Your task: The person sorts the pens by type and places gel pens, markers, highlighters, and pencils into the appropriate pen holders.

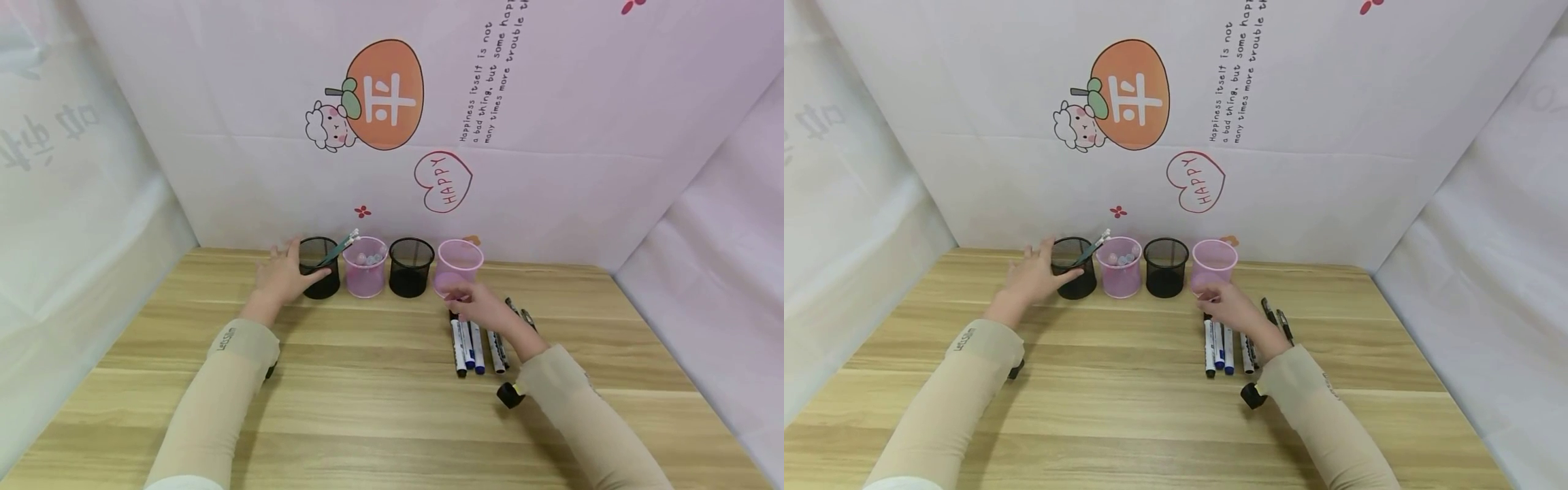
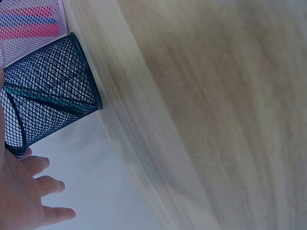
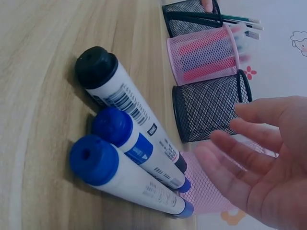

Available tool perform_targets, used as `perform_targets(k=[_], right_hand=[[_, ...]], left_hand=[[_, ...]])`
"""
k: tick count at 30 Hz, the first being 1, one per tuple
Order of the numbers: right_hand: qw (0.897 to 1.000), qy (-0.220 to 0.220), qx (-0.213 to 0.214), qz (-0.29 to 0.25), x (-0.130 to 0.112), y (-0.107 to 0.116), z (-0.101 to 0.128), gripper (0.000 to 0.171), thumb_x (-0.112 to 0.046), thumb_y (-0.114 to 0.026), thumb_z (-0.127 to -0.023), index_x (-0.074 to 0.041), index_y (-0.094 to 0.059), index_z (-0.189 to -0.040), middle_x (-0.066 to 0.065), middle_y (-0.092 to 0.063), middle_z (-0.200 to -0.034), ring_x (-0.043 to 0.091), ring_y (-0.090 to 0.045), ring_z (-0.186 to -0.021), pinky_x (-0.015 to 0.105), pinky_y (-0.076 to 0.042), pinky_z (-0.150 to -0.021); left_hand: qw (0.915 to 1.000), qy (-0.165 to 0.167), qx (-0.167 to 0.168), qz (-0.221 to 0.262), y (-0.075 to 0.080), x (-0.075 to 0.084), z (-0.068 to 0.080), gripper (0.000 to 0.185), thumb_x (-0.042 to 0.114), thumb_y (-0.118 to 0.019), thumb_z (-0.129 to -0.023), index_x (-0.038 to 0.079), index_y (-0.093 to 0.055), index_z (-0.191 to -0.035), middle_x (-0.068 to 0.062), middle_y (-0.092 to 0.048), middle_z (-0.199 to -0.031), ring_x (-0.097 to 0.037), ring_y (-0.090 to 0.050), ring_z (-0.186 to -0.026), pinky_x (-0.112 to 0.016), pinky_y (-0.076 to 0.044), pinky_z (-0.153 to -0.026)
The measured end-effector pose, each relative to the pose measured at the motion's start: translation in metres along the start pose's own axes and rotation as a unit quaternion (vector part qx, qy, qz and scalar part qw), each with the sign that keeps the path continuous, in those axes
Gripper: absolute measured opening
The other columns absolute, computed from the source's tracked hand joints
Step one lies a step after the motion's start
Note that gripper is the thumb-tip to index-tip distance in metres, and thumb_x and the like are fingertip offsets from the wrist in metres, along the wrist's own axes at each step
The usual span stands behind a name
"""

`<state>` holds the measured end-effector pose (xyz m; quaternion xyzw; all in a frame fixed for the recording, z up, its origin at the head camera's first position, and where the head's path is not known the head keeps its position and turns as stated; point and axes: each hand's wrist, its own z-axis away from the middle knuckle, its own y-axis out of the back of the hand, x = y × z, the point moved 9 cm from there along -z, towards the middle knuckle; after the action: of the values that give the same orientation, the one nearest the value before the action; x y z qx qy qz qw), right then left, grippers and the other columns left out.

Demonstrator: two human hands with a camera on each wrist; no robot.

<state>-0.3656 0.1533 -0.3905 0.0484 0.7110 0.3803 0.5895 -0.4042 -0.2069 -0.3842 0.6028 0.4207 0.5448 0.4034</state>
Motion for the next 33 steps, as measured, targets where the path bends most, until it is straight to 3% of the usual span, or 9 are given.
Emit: perform_targets(k=[14,20,33], right_hand=[[0.996,-0.086,-0.013,0.015,0.018,0.003,0.004,0.040,-0.008,-0.057,-0.104,0.016,-0.053,-0.136,0.027,-0.062,-0.111,0.028,-0.068,-0.083,0.039,-0.063,-0.073],[0.995,-0.098,-0.017,0.024,0.020,0.002,0.005,0.042,-0.007,-0.059,-0.102,0.018,-0.052,-0.136,0.025,-0.064,-0.103,0.022,-0.067,-0.073,0.037,-0.063,-0.070],[0.994,-0.108,-0.019,0.002,0.025,-0.009,-0.003,0.048,-0.009,-0.056,-0.103,0.015,-0.048,-0.143,0.025,-0.067,-0.109,0.024,-0.070,-0.072,0.037,-0.063,-0.069]], left_hand=[[1.0000,0.003,-0.001,0.001,0.000,0.001,0.001,0.112,0.079,-0.051,-0.090,0.003,-0.013,-0.164,-0.025,-0.018,-0.166,-0.054,-0.012,-0.150,-0.079,-0.014,-0.111],[1.0000,0.004,-0.003,-0.001,-0.001,0.000,0.001,0.111,0.078,-0.052,-0.091,0.003,-0.012,-0.164,-0.025,-0.018,-0.167,-0.054,-0.011,-0.150,-0.078,-0.013,-0.111],[1.0000,0.005,-0.005,0.003,-0.002,0.000,0.000,0.109,0.073,-0.055,-0.093,0.004,-0.010,-0.164,-0.025,-0.017,-0.167,-0.054,-0.011,-0.150,-0.078,-0.014,-0.111]])
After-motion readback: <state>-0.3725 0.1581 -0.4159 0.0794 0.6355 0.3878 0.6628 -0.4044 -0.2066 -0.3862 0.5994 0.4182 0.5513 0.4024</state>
